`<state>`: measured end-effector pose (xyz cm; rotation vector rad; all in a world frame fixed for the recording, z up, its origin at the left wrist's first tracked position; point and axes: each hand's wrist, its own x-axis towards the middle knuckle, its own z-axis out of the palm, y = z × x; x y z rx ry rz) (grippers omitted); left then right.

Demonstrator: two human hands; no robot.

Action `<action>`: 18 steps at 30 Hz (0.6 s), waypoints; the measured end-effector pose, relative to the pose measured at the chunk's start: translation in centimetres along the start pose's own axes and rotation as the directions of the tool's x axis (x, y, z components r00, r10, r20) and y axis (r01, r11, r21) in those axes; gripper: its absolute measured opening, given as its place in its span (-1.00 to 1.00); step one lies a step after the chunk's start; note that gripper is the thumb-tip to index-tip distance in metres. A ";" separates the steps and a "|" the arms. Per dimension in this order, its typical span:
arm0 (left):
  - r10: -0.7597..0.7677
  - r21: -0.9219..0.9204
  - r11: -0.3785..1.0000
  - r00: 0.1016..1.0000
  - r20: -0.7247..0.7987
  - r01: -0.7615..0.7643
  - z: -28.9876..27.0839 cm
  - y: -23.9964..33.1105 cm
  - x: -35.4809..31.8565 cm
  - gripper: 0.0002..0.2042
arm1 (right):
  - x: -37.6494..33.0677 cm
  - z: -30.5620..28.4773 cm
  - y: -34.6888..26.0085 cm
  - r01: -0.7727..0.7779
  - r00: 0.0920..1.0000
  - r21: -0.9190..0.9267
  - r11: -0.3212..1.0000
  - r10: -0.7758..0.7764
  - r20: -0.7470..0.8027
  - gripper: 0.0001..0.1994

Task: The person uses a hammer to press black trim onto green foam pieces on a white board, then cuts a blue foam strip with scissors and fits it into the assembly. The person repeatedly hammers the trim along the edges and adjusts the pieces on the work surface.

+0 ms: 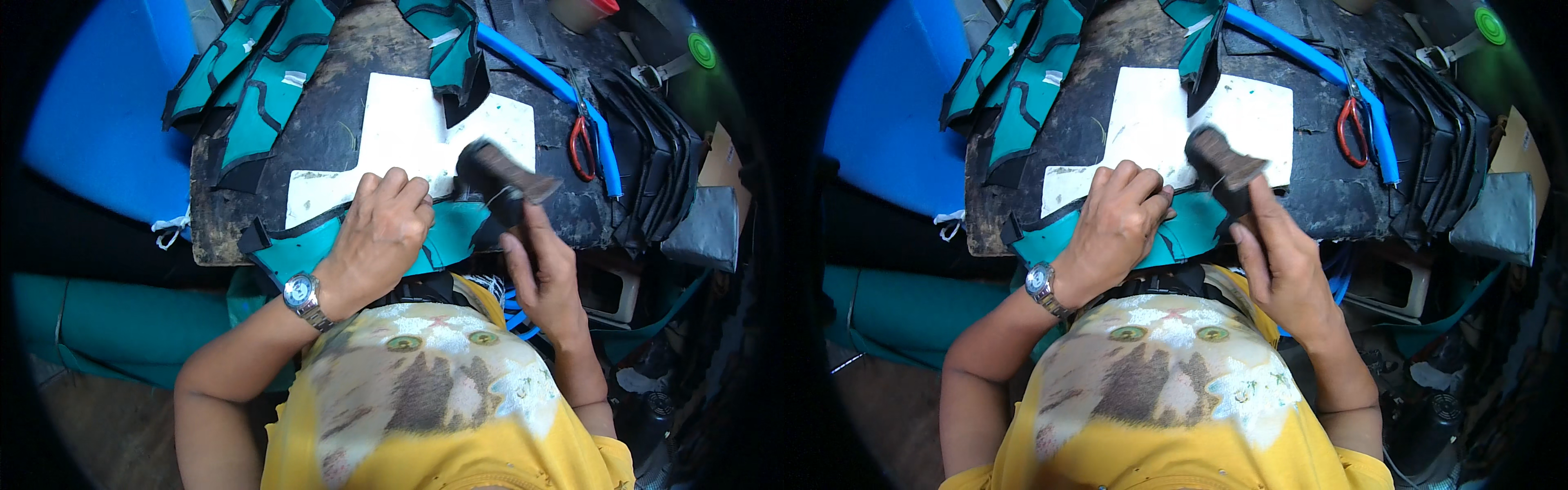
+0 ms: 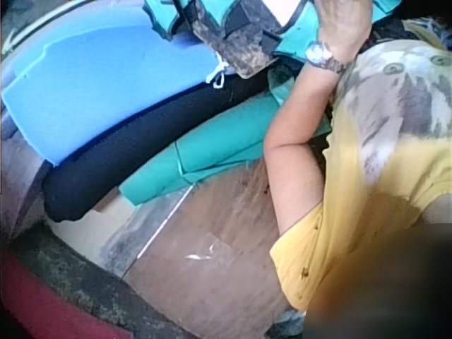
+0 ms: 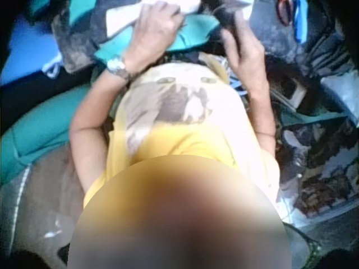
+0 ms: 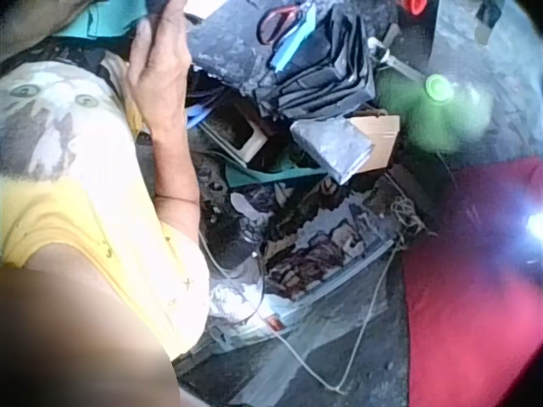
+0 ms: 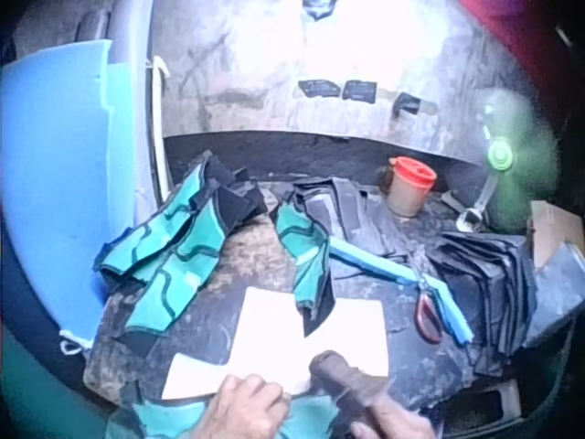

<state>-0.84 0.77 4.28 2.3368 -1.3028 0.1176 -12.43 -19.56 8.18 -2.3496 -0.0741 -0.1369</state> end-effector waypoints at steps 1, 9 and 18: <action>-0.017 -0.028 0.999 1.000 0.018 0.018 -0.1 -0.1 0.1 -0.84 | 0.0 0.1 0.1 -0.023 0.999 -0.001 1.000 0.023 0.049 -0.37; -0.081 -0.154 0.984 0.994 0.079 0.092 -1.5 -0.7 -0.2 -0.75 | -0.1 -0.2 0.3 -0.092 0.995 0.015 0.996 0.092 0.044 -0.34; 0.004 0.060 0.998 0.995 0.101 -0.010 -1.2 -0.2 -0.5 -0.77 | 0.2 0.6 -0.1 -0.010 0.999 0.045 0.999 0.012 -0.044 -0.33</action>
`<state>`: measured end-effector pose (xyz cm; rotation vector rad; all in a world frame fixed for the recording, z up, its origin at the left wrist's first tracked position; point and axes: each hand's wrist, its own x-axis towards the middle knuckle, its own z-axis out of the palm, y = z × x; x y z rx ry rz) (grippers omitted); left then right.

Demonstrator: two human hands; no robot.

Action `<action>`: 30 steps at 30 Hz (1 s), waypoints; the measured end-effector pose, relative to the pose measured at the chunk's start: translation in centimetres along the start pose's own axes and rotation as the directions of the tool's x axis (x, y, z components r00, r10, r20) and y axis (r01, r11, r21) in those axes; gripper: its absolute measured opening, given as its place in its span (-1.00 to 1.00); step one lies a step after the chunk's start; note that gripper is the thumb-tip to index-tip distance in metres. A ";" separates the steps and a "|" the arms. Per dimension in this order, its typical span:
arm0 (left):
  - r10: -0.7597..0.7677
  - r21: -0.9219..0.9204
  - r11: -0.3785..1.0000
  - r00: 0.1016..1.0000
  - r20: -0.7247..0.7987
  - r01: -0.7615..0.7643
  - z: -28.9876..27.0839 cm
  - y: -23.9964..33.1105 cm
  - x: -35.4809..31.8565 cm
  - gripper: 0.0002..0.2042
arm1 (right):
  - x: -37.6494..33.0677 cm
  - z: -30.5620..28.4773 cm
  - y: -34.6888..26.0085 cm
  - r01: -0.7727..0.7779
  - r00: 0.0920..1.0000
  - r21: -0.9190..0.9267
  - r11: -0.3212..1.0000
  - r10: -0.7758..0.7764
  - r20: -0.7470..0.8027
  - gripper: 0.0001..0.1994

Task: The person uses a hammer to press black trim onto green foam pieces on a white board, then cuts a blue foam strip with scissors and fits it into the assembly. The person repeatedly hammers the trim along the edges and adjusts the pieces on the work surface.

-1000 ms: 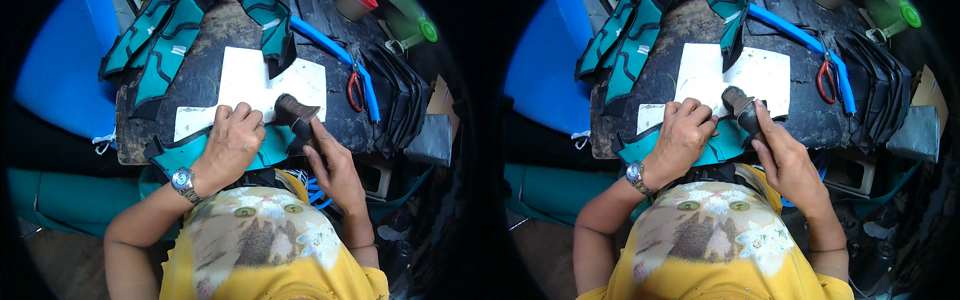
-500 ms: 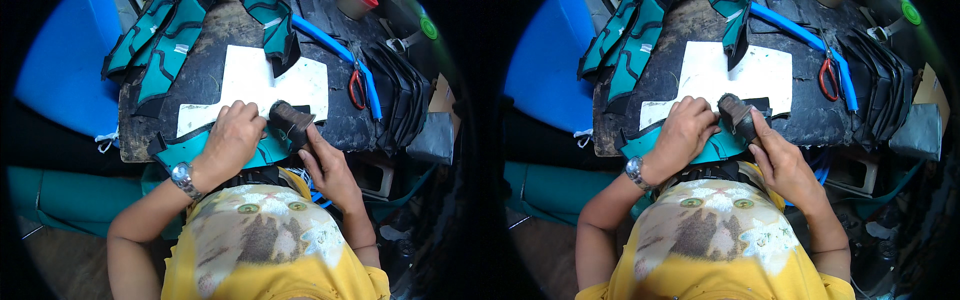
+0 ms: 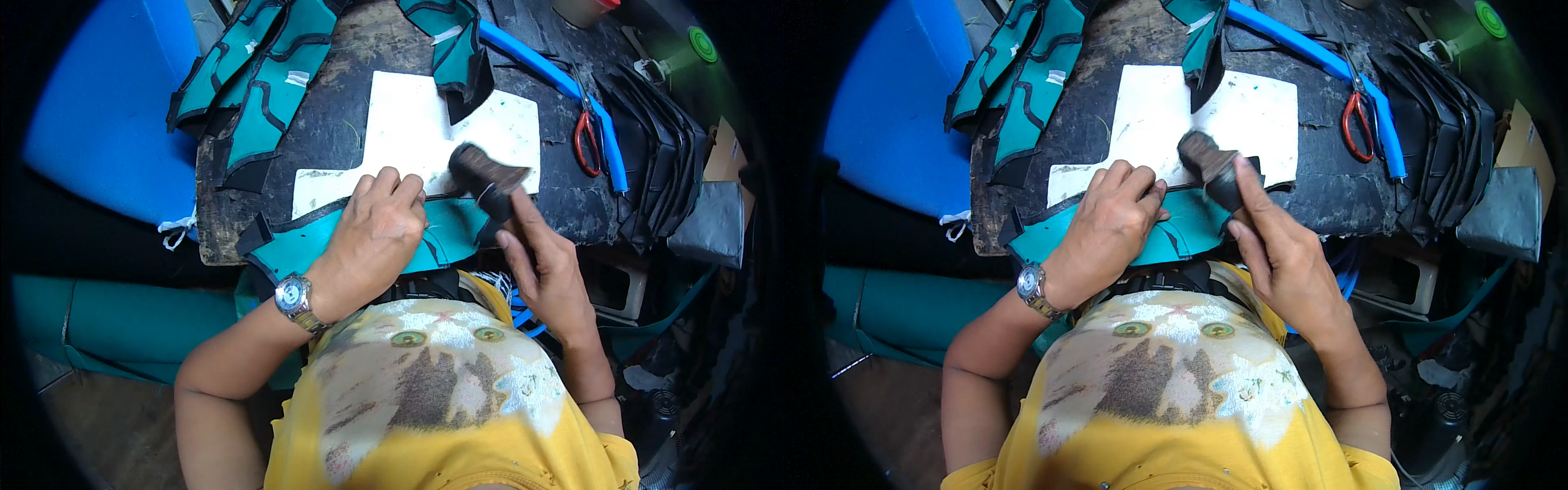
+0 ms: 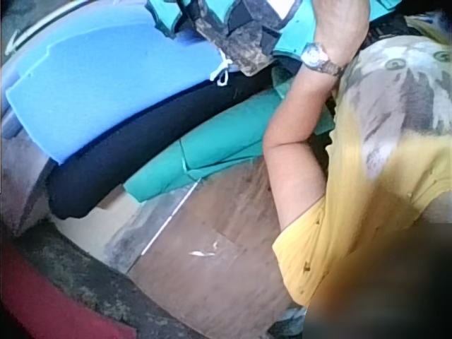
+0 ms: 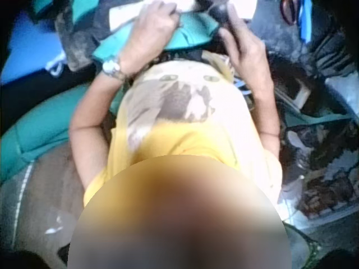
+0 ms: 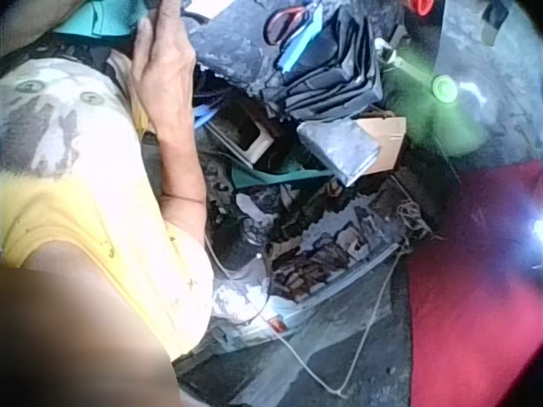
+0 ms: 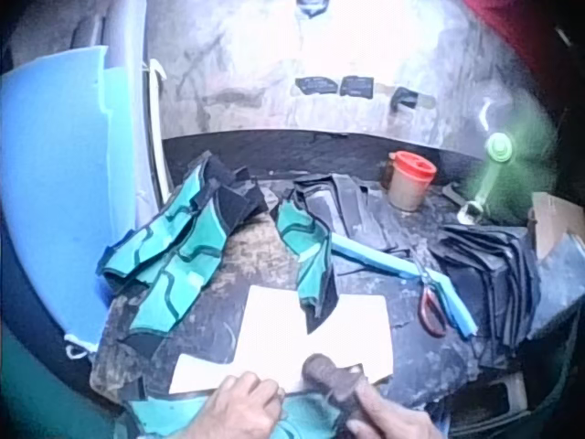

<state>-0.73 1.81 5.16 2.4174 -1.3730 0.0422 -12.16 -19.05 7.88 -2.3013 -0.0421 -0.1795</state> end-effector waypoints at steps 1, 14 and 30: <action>0.004 0.002 1.000 1.000 -0.003 -0.004 0.0 0.0 0.0 -0.77 | 0.0 0.1 0.1 -0.012 0.999 -0.040 0.999 0.010 -0.053 -0.34; -0.069 -0.127 0.989 0.997 0.042 0.074 -1.3 -1.1 -0.3 -0.68 | 0.0 0.7 -0.1 -0.048 0.999 0.051 0.998 0.047 0.018 -0.34; -0.129 -0.163 0.977 0.990 0.056 0.136 -1.9 -1.9 -0.4 -0.72 | -0.2 1.9 -0.5 -0.054 0.992 0.117 0.992 0.039 0.124 -0.30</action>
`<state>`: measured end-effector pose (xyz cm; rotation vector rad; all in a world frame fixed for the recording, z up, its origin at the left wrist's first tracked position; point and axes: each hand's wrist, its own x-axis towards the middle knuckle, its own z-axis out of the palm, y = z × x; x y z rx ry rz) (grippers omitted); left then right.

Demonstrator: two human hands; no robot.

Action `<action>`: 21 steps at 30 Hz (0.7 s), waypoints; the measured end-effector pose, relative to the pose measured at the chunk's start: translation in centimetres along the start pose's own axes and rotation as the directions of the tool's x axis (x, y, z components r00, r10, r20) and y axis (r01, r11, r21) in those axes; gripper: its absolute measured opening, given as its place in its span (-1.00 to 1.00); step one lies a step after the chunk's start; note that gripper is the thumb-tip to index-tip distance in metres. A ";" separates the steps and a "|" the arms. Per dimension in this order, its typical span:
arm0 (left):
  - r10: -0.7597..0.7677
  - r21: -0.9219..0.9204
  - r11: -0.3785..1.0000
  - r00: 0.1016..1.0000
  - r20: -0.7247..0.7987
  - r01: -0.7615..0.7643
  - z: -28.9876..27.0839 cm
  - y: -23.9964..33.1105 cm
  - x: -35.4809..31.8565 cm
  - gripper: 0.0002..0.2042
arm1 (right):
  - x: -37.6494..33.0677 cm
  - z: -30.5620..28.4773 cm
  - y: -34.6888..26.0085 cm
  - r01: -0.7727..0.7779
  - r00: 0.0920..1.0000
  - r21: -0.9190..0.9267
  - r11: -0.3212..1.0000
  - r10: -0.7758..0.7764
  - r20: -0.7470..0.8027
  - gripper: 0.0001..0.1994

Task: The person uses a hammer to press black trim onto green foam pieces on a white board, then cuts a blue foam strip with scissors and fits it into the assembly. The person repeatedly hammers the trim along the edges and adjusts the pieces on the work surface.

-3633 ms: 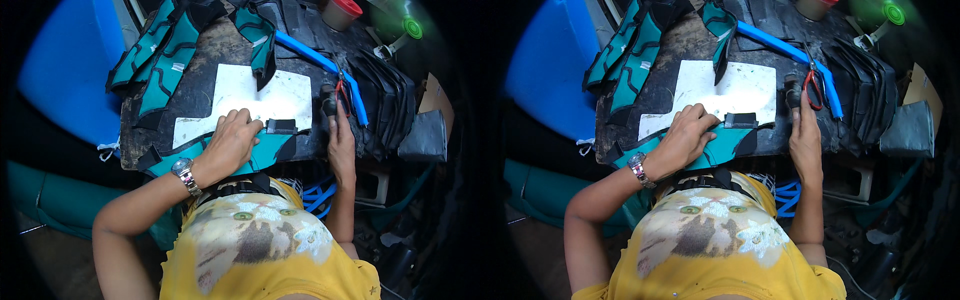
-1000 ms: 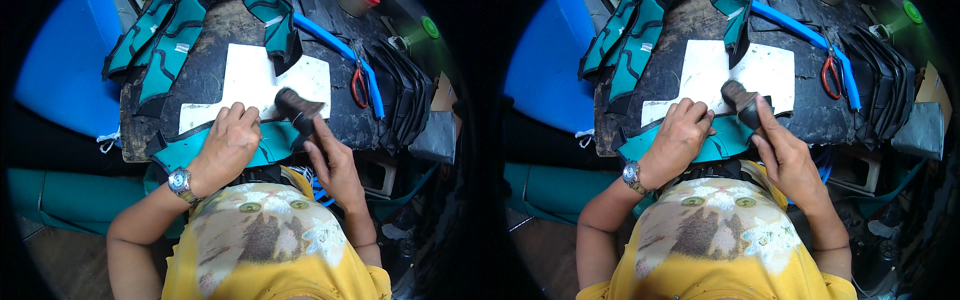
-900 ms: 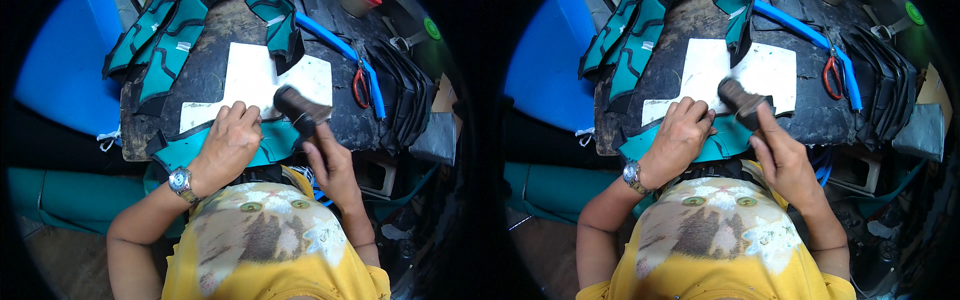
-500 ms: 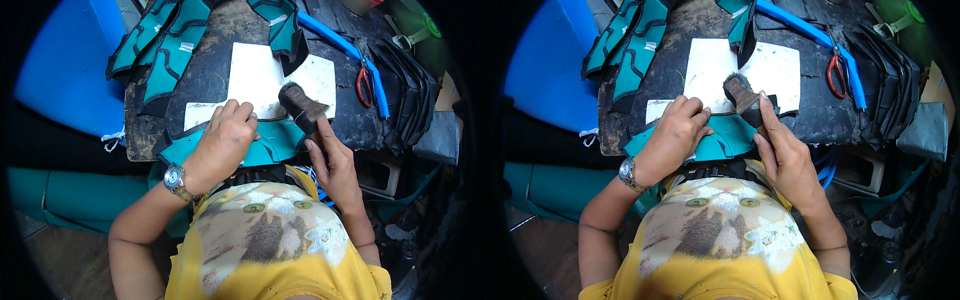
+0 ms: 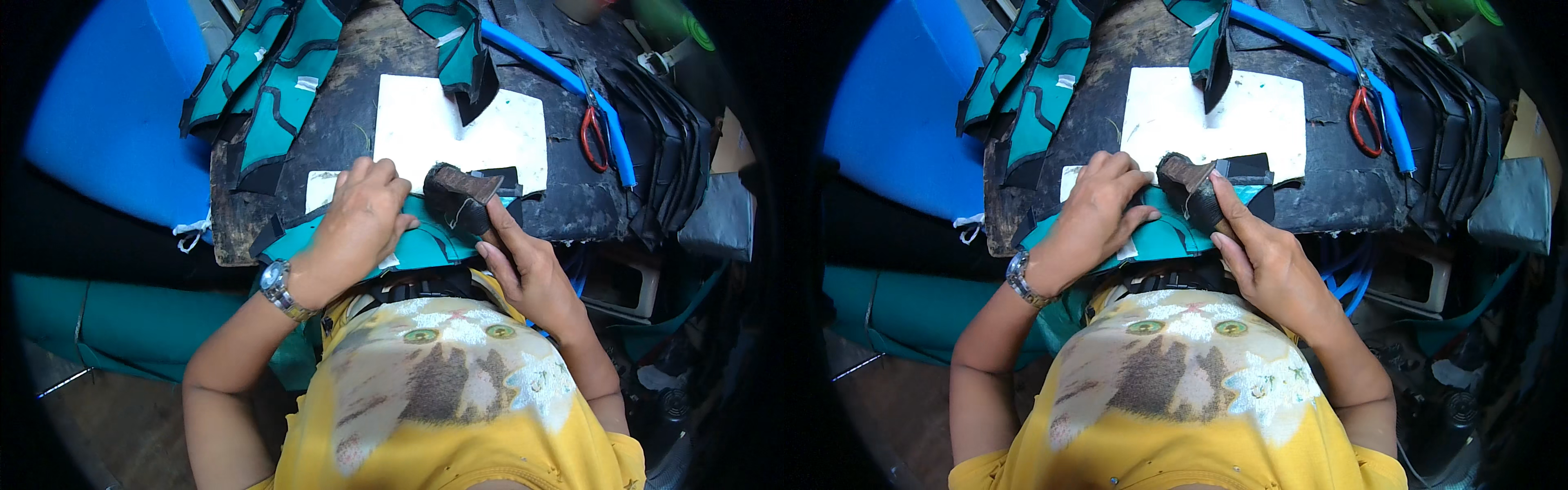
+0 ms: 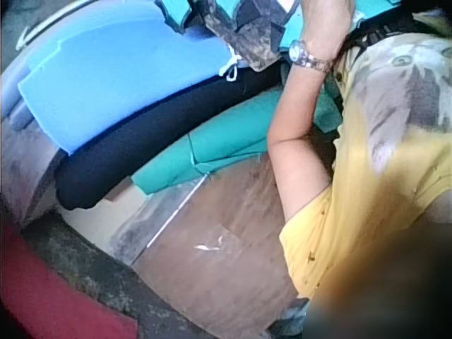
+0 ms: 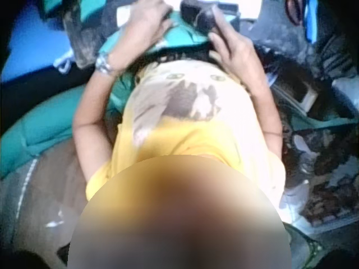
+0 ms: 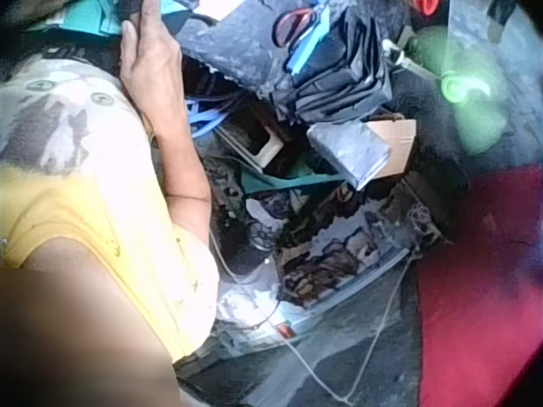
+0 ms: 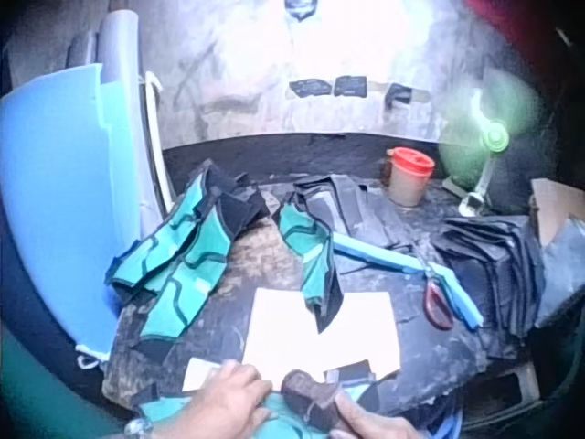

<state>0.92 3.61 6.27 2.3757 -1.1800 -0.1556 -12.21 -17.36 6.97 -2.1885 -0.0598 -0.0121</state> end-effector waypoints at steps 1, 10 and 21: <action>-0.032 -0.042 0.999 0.999 0.007 0.032 -0.1 -0.1 0.0 -0.71 | 0.0 -0.1 0.0 -0.019 1.000 0.012 1.000 0.019 0.001 -0.30; 0.091 0.126 0.988 0.996 -0.012 -0.088 0.5 0.1 -0.4 -0.70 | 0.6 0.4 -0.2 0.112 0.984 -0.077 0.991 -0.121 -0.128 -0.31; 0.047 0.098 0.994 0.999 0.021 -0.049 -0.5 -0.6 -0.2 -0.75 | 0.6 0.5 -0.7 0.019 1.000 -0.010 1.000 -0.019 0.017 -0.32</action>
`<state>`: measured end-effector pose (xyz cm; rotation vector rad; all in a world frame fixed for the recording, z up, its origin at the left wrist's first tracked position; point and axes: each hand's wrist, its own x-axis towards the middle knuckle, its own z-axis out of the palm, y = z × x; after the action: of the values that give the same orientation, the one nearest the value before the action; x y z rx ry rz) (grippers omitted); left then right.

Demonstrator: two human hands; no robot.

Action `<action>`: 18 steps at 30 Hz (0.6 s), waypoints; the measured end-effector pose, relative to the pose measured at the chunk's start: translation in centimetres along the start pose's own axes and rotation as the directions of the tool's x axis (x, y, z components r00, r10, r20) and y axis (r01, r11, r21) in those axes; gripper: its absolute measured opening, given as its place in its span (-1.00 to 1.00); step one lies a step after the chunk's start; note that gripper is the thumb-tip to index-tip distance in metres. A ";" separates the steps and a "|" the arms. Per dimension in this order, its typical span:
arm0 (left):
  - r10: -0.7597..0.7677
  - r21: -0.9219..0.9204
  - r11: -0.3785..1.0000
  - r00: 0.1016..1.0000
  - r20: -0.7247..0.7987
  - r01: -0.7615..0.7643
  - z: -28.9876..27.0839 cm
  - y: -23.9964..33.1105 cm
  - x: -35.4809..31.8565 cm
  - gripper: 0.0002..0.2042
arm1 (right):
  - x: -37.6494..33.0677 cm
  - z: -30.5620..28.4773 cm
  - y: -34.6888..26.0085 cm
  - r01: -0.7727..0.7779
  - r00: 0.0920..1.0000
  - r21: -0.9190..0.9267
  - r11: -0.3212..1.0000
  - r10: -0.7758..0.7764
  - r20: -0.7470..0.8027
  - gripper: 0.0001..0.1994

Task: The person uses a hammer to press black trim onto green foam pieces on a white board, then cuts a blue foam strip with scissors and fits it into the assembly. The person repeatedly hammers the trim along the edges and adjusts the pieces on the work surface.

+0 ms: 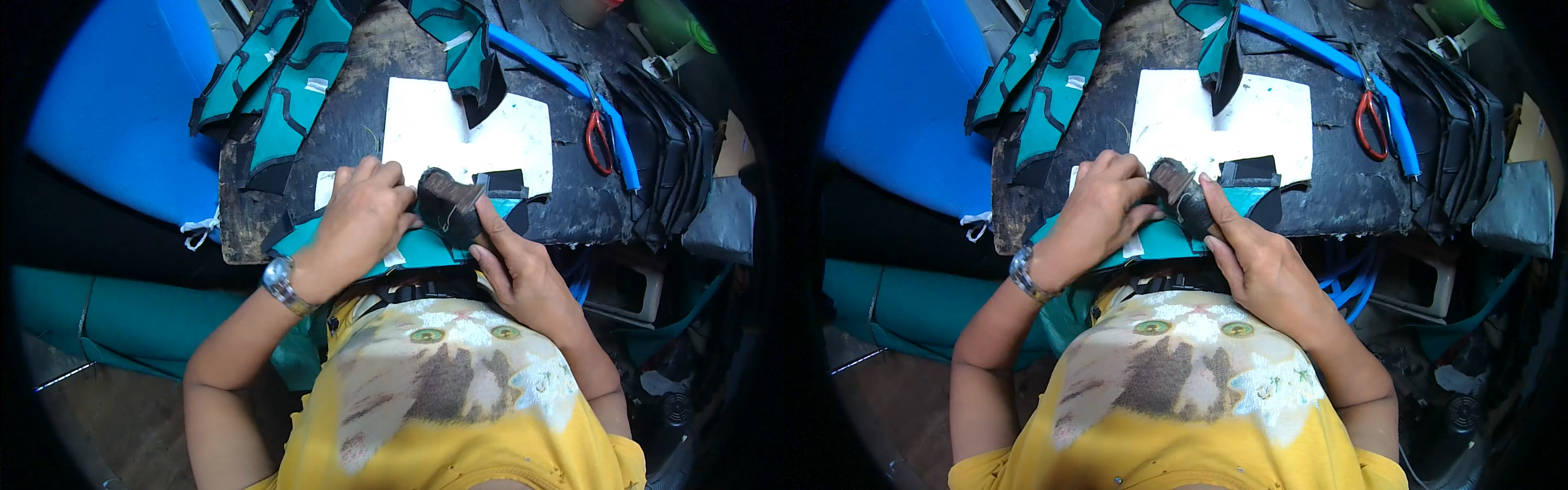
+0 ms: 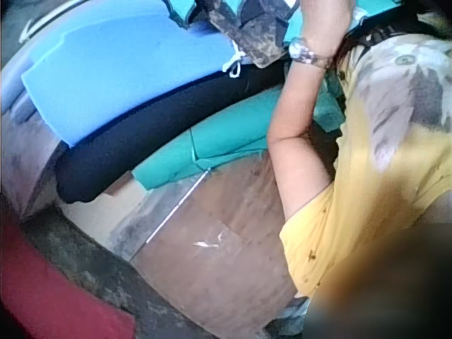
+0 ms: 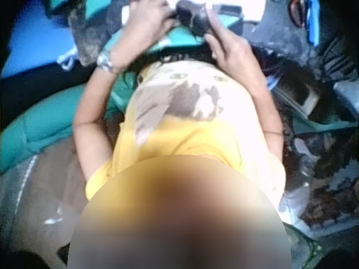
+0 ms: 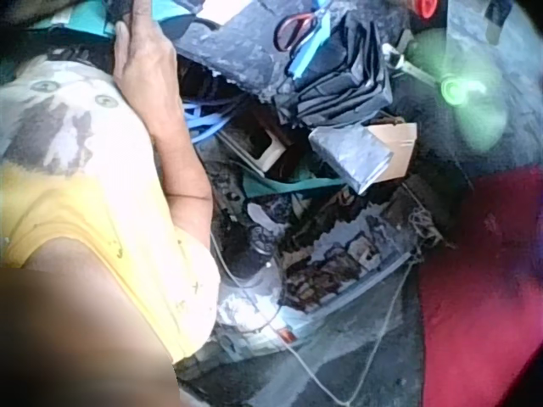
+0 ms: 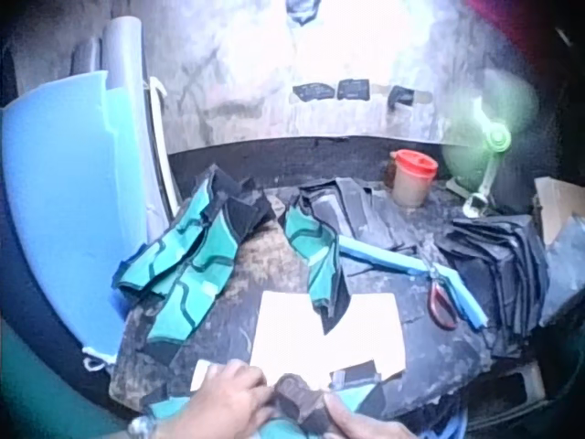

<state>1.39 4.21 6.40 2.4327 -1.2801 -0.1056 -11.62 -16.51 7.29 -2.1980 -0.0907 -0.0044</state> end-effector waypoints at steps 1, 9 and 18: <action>-0.042 -0.097 0.994 0.999 0.026 0.045 -0.2 -0.3 0.0 -0.74 | 0.1 0.0 -0.1 -0.028 1.000 0.009 1.000 0.028 0.005 -0.32; 0.001 -0.095 0.995 1.000 -0.023 -0.004 0.2 -0.6 -0.7 -0.72 | 0.7 -0.7 0.0 -0.022 0.991 -0.008 1.000 0.021 -0.135 -0.36; 0.024 -0.057 0.998 0.997 -0.076 -0.028 0.6 -0.4 -1.2 -0.73 | 0.7 0.7 0.1 0.061 0.975 -0.041 0.997 -0.068 -0.213 -0.33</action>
<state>0.90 5.18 5.53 2.3478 -1.2581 -0.0429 -10.90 -16.01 6.83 -2.2135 -0.0412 -0.2805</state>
